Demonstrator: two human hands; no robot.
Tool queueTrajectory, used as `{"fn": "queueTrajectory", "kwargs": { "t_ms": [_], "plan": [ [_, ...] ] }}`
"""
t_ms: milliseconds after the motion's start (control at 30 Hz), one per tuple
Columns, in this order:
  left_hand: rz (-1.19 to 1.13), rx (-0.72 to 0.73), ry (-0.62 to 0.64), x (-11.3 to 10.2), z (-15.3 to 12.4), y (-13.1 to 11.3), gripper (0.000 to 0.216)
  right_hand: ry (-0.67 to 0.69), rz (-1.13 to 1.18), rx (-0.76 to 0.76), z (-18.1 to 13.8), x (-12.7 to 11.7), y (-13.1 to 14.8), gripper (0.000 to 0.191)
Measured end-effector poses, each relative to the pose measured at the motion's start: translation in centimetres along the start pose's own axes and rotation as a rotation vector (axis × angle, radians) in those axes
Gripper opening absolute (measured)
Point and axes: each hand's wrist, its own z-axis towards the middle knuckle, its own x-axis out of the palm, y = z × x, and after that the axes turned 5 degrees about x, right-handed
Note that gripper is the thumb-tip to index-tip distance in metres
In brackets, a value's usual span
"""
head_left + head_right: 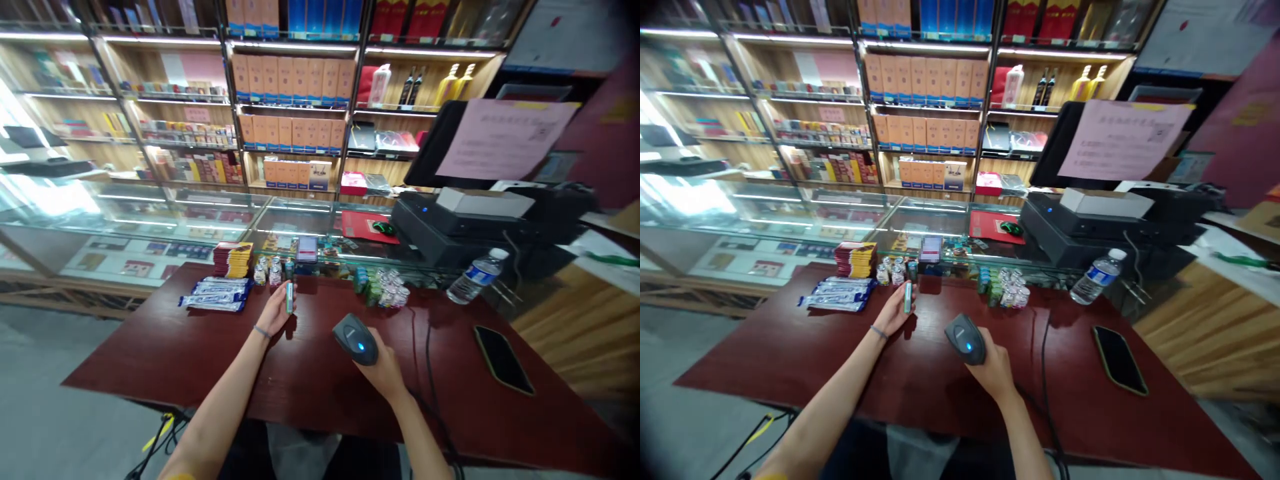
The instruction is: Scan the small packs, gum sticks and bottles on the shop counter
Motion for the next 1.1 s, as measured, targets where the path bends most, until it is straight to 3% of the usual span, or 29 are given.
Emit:
{"fn": "queueTrajectory", "kwargs": {
  "t_ms": [133, 367, 567, 800, 967, 1100],
  "plan": [
    [-0.150, -0.019, -0.093, -0.4, -0.2, -0.9, 0.018, 0.097, -0.051, -0.116, 0.2, 2.2, 1.3, 0.043],
    [-0.230, -0.055, -0.147, 0.0, -0.2, -1.2, 0.016, 0.180, -0.121, -0.174, 0.0, 3.1, 2.5, 0.053],
    [-0.230, -0.046, -0.097, -0.5, 0.0, -1.0, 0.018, 0.222, -0.155, -0.174, 0.3, 2.9, 2.8, 0.033],
    [-0.026, 0.034, -0.076, -1.1, 0.4, -0.6, 0.022, 0.230, -0.093, -0.131, 0.4, 2.8, 3.0, 0.041],
    [0.136, 0.137, -0.100, -1.0, 0.2, 0.0, 0.048, 0.183, -0.133, -0.146, 0.2, 2.8, 2.3, 0.041],
    [0.394, 0.282, -0.098, -0.2, 0.3, -1.4, 0.054, 0.135, -0.092, -0.141, 0.2, 2.8, 1.4, 0.044]
  ]
}}
